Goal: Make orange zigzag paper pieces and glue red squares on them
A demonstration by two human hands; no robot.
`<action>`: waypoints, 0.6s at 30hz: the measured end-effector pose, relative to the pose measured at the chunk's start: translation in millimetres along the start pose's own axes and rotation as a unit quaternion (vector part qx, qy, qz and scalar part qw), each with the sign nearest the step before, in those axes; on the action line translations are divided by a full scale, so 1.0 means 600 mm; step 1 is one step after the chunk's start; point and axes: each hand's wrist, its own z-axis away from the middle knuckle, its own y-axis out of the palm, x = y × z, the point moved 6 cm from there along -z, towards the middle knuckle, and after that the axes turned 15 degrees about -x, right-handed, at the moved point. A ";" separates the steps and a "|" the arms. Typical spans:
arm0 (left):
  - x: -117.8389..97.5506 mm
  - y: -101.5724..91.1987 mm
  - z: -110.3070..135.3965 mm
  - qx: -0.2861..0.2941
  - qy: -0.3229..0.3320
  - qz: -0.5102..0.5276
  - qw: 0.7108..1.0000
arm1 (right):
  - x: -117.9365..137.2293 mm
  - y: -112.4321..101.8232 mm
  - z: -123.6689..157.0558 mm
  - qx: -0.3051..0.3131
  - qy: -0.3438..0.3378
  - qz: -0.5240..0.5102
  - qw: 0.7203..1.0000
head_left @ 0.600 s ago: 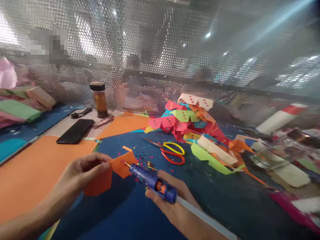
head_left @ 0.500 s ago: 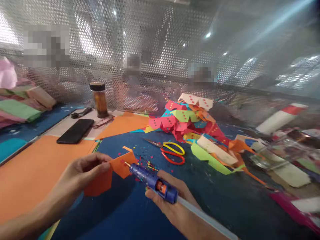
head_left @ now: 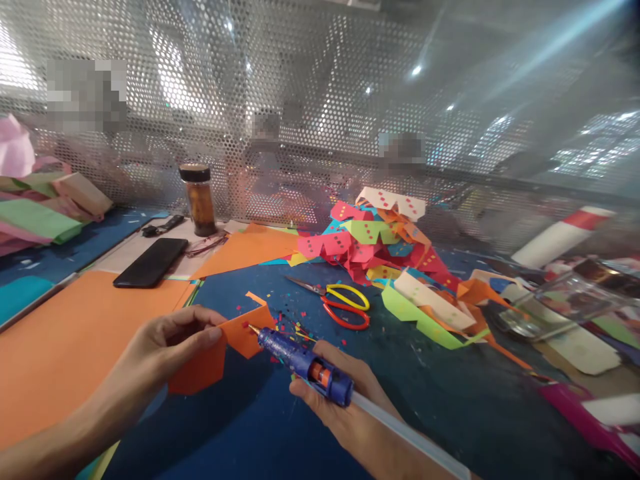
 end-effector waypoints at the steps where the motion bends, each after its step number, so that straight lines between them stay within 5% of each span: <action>1: -0.001 -0.001 0.000 -0.005 0.001 -0.001 1.000 | -0.002 0.000 0.001 -0.001 0.005 -0.004 1.000; 18: -0.003 -0.017 -0.011 -0.028 0.004 -0.007 1.000 | -0.008 0.000 -0.001 0.009 0.023 0.013 1.000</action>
